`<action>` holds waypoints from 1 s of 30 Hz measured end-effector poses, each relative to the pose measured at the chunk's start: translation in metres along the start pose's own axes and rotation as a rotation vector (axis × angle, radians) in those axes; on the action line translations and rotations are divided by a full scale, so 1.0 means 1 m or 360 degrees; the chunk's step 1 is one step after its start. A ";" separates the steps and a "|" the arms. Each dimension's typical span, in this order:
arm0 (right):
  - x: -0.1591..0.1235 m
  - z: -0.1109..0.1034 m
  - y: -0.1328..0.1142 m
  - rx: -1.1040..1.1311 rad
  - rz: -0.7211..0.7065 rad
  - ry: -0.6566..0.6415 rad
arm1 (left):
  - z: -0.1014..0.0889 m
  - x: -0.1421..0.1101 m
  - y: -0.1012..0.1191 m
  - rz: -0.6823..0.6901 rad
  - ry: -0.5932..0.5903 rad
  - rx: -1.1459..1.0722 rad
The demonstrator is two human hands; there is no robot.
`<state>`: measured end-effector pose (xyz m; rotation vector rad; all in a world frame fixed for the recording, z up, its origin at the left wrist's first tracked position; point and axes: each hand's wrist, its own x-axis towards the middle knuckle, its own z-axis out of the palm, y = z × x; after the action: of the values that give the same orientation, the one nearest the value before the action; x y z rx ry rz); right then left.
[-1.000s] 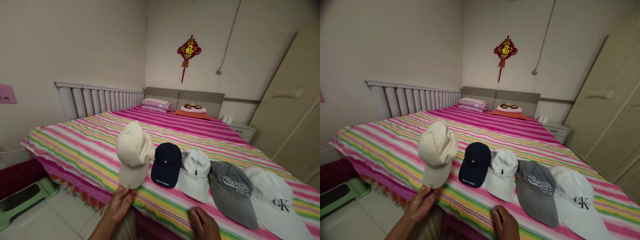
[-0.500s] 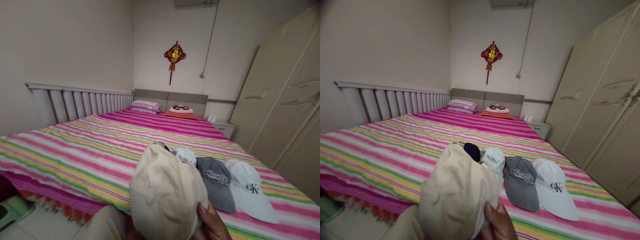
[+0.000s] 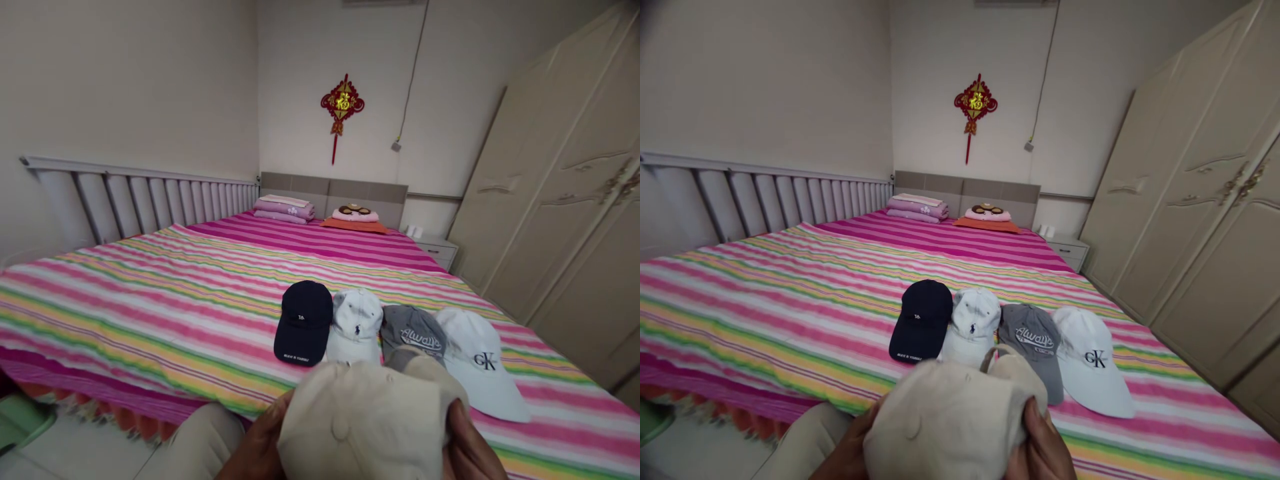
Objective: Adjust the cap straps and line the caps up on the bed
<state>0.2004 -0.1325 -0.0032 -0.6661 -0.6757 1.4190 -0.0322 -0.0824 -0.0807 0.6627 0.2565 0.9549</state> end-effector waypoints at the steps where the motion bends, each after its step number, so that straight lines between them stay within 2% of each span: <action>1: 0.001 -0.001 -0.002 -0.0013 -0.0003 0.0007 | -0.001 0.004 0.003 -0.0009 -0.0065 -0.0054; 4: 0.002 -0.001 -0.011 -0.0048 -0.0060 0.0049 | 0.004 0.017 0.011 -0.0079 -0.0269 -0.0102; 6: 0.002 -0.002 -0.017 -0.0037 -0.0136 0.0116 | 0.015 0.026 0.016 -0.0152 -0.0305 -0.0020; 10: 0.001 -0.008 -0.026 0.0008 -0.0259 0.0260 | 0.036 0.040 0.018 -0.0376 -0.0176 0.0204; 13: -0.001 -0.013 -0.028 -0.0007 -0.0309 0.0280 | 0.040 0.046 0.011 -0.0683 -0.0019 0.0423; 15: -0.002 -0.016 -0.028 -0.0040 -0.0327 0.0275 | 0.041 0.048 0.005 -0.0831 0.0011 0.0486; 17: -0.004 -0.021 -0.030 -0.0078 -0.0336 0.0286 | 0.043 0.050 0.003 -0.0793 -0.0024 0.0389; 22: -0.007 -0.037 -0.037 -0.0202 -0.0362 0.0317 | 0.047 0.056 0.010 -0.0332 -0.0105 -0.0089; 24: -0.008 -0.041 -0.035 -0.0240 -0.0345 0.0313 | 0.046 0.057 0.013 -0.0230 -0.0119 -0.0184; 26: -0.009 -0.043 -0.031 -0.0251 -0.0313 0.0311 | 0.044 0.055 0.013 -0.0273 -0.0209 -0.0227; 30: -0.010 -0.045 -0.023 -0.0172 -0.0164 0.0303 | 0.047 0.048 0.011 -0.0497 -0.0473 -0.0135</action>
<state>0.2488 -0.1437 -0.0151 -0.8285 -0.6302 1.2134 0.0097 -0.0580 -0.0339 0.6549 0.0525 0.5563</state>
